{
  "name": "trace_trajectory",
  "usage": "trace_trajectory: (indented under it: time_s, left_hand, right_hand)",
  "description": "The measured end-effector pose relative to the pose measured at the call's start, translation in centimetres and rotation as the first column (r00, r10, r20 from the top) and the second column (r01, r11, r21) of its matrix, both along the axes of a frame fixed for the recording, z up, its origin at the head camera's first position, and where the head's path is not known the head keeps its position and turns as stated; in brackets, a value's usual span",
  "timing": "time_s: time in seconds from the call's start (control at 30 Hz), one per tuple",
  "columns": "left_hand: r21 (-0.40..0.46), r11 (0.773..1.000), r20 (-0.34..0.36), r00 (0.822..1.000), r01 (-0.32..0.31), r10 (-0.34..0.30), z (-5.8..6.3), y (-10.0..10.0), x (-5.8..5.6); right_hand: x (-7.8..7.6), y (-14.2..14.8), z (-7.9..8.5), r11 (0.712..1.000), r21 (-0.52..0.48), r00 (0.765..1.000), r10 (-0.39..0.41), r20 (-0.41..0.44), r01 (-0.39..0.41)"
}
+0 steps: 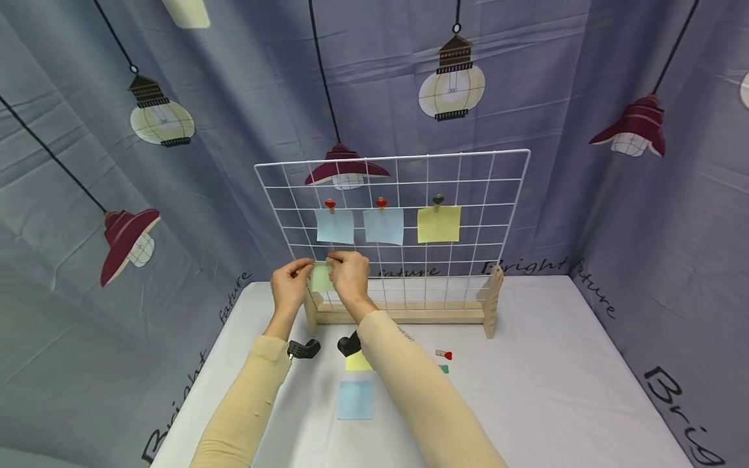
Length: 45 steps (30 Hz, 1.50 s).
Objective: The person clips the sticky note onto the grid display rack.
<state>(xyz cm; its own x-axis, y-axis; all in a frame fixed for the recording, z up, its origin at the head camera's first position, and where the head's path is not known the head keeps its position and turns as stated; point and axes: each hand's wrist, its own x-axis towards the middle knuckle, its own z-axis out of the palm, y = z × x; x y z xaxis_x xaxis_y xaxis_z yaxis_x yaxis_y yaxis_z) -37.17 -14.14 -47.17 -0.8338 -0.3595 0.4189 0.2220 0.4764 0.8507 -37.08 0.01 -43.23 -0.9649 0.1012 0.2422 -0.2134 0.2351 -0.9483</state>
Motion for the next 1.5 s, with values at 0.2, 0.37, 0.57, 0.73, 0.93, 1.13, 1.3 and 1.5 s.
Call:
trace_trajectory:
  time_s: [0.2,0.37,0.57,0.73,0.93,1.13,1.3,1.5]
  left_hand:
    - [-0.02,1.0,-0.022,1.0,-0.022,0.021,-0.2,0.2,0.0]
    - [-0.019,1.0,-0.035,0.999,-0.024,0.024,-0.3,0.3,0.0]
    - [-0.015,1.0,-0.04,0.999,-0.027,0.026,-0.3,0.5,-0.1]
    - [0.011,1.0,-0.014,1.0,-0.014,0.014,-0.5,0.6,-0.1]
    - [0.03,0.999,-0.012,1.0,-0.009,0.01,-0.6,0.6,0.0]
    - [0.017,1.0,-0.024,1.0,-0.014,0.015,-0.7,0.6,0.0]
    - [0.025,1.0,-0.028,0.999,-0.016,0.016,-0.8,0.6,0.0]
    - [0.029,0.999,-0.019,1.0,-0.024,0.024,-1.0,0.7,0.1]
  right_hand:
    - [-0.1,0.0,-0.1,0.997,0.077,1.0,0.011,-0.013,-0.009]
    - [0.0,-0.2,0.0,0.988,0.157,0.999,0.008,-0.042,-0.001]
    - [0.0,-0.3,0.0,0.976,0.217,0.996,0.0,-0.093,0.02]
    - [0.1,0.0,-0.2,0.972,0.235,0.996,0.005,-0.094,0.017]
    - [0.2,0.2,-0.4,0.979,0.202,0.997,0.031,-0.073,-0.015]
    - [0.2,0.4,-0.7,0.981,0.194,0.996,0.03,-0.081,-0.014]
    - [0.3,0.6,-0.9,0.981,0.195,0.995,0.035,-0.09,-0.016]
    - [0.5,0.8,-1.1,0.98,0.2,0.996,0.03,-0.088,-0.012]
